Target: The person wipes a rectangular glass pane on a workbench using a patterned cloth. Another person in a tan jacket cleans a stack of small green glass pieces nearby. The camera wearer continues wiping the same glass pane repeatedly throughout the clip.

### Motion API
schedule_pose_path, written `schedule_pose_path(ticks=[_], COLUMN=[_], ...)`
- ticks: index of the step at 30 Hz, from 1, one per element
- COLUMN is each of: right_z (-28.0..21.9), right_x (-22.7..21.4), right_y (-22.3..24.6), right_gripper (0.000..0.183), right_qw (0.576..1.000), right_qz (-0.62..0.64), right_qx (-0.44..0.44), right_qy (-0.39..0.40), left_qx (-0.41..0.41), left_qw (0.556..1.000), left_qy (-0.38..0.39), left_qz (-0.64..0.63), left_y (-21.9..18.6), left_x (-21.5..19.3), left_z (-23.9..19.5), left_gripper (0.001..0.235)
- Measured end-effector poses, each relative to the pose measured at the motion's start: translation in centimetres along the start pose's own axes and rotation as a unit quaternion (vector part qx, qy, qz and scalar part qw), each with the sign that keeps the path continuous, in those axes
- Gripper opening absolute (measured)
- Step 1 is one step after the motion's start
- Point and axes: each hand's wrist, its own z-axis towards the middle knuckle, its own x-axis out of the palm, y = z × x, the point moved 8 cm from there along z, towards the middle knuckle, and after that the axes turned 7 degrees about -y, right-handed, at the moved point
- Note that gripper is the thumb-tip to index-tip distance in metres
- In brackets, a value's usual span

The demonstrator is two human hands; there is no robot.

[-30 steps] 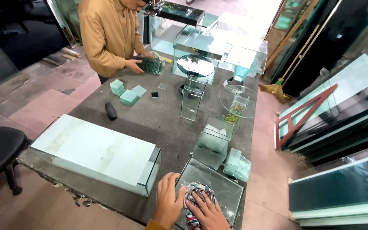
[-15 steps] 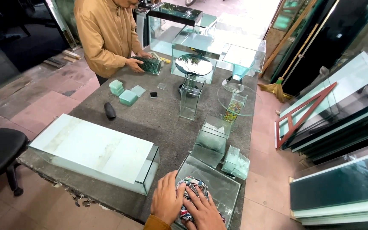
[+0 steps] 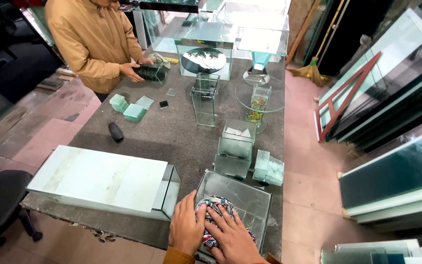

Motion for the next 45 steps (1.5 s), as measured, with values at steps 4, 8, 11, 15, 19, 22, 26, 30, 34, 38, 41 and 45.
schedule_pose_path(ticks=[4,8,11,15,19,22,26,30,34,38,41,45], right_z=[0.0,0.0,0.0,0.2,0.1,0.0,0.1,0.1,0.1,0.1,0.0,0.1], right_x=[-0.3,-0.1,-0.2,0.0,-0.5,-0.7,-0.8,-0.4,-0.2,-0.9,-1.3,-0.9], right_y=[0.2,0.5,0.6,0.5,0.7,0.8,0.8,0.5,0.5,0.8,1.0,0.9], right_gripper=[0.077,0.079,0.081,0.080,0.082,0.075,0.075,0.077,0.078,0.076,0.075,0.075], right_qw=[1.000,1.000,1.000,1.000,0.999,0.999,0.999,1.000,0.999,0.998,0.998,0.998], right_qz=[0.019,0.008,0.008,0.008,0.006,0.022,0.020,0.023,0.016,0.028,0.046,0.052], right_qx=[0.012,-0.017,-0.017,-0.016,-0.038,-0.025,-0.024,-0.013,-0.020,-0.015,0.000,0.003], right_qy=[0.007,-0.012,-0.010,-0.002,-0.034,-0.030,-0.031,-0.003,-0.021,-0.048,-0.040,0.017], left_qx=[0.005,-0.008,-0.018,-0.043,-0.047,-0.033,-0.031,-0.034,-0.036,-0.022,-0.016,-0.069], left_qw=[1.000,1.000,0.999,0.998,0.998,0.999,0.999,0.999,0.999,0.999,0.999,0.996], left_qy=[-0.006,0.006,0.012,0.024,0.030,0.020,0.018,0.022,0.026,0.011,0.007,0.042], left_qz=[0.011,0.018,0.024,0.026,0.028,0.026,0.031,0.035,0.032,0.030,0.028,0.044], left_y=[0.4,0.6,0.7,0.6,0.5,0.5,0.4,0.4,0.2,0.2,0.0,0.0], left_x=[0.2,0.3,0.2,0.0,0.0,0.0,0.0,-0.1,-0.2,-0.3,-0.5,-0.7], left_z=[0.0,-0.1,-0.1,-0.1,-0.1,-0.2,-0.1,-0.2,-0.3,-0.3,-0.4,-0.4], left_gripper=[0.061,0.063,0.063,0.064,0.064,0.064,0.064,0.064,0.065,0.065,0.065,0.066])
